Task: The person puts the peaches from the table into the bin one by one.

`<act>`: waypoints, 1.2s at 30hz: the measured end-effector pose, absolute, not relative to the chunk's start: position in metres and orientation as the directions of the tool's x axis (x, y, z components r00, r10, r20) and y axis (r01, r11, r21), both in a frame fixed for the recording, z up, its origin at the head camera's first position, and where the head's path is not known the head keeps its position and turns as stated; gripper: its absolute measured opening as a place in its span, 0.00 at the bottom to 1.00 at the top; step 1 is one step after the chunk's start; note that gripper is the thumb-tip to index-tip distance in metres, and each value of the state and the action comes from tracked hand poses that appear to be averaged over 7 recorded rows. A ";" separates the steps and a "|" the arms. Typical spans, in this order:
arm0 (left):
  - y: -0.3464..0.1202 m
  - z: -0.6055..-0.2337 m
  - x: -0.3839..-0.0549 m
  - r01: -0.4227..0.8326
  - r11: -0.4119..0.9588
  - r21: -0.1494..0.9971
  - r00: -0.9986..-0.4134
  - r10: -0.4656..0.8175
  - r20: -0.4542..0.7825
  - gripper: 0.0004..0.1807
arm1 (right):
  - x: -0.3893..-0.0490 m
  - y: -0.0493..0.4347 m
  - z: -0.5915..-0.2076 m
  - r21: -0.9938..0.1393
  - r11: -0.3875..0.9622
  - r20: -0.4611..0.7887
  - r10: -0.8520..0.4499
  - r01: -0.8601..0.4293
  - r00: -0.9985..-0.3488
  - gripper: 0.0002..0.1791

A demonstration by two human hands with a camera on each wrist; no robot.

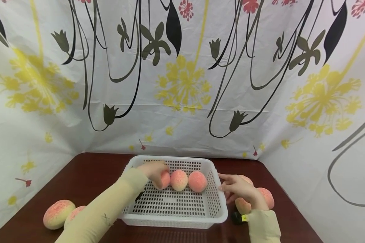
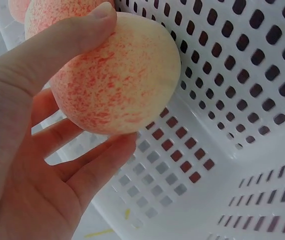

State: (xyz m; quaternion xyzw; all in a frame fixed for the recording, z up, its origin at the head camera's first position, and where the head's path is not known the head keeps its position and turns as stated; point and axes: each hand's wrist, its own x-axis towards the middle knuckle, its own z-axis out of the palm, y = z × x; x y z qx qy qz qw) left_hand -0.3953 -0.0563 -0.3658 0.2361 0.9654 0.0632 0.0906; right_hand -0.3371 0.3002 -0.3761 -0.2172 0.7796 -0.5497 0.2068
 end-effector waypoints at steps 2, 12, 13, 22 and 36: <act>-0.056 -0.367 -0.394 0.429 0.887 0.169 -0.876 0.455 -0.160 0.38 | -0.337 0.299 -0.378 -0.948 0.299 -0.089 -0.570 -0.105 -0.817 0.40; -0.050 -0.361 -0.400 0.503 0.862 0.066 -0.853 0.507 -0.123 0.42 | -0.341 0.302 -0.364 -0.935 0.326 -0.071 -0.563 -0.142 -0.823 0.41; -0.050 -0.359 -0.399 0.503 0.862 0.063 -0.854 0.507 -0.118 0.42 | -0.342 0.301 -0.362 -0.932 0.332 -0.070 -0.558 -0.145 -0.827 0.41; -0.120 -0.306 -0.366 0.568 0.815 0.112 -0.818 0.575 -0.034 0.35 | -0.335 0.286 -0.385 -0.953 0.293 -0.101 -0.531 -0.071 -0.841 0.40; -0.296 -0.276 -0.300 0.385 0.889 0.248 -0.884 0.432 -0.178 0.32 | -0.341 0.308 -0.356 -0.929 0.338 -0.050 -0.521 -0.152 -0.852 0.41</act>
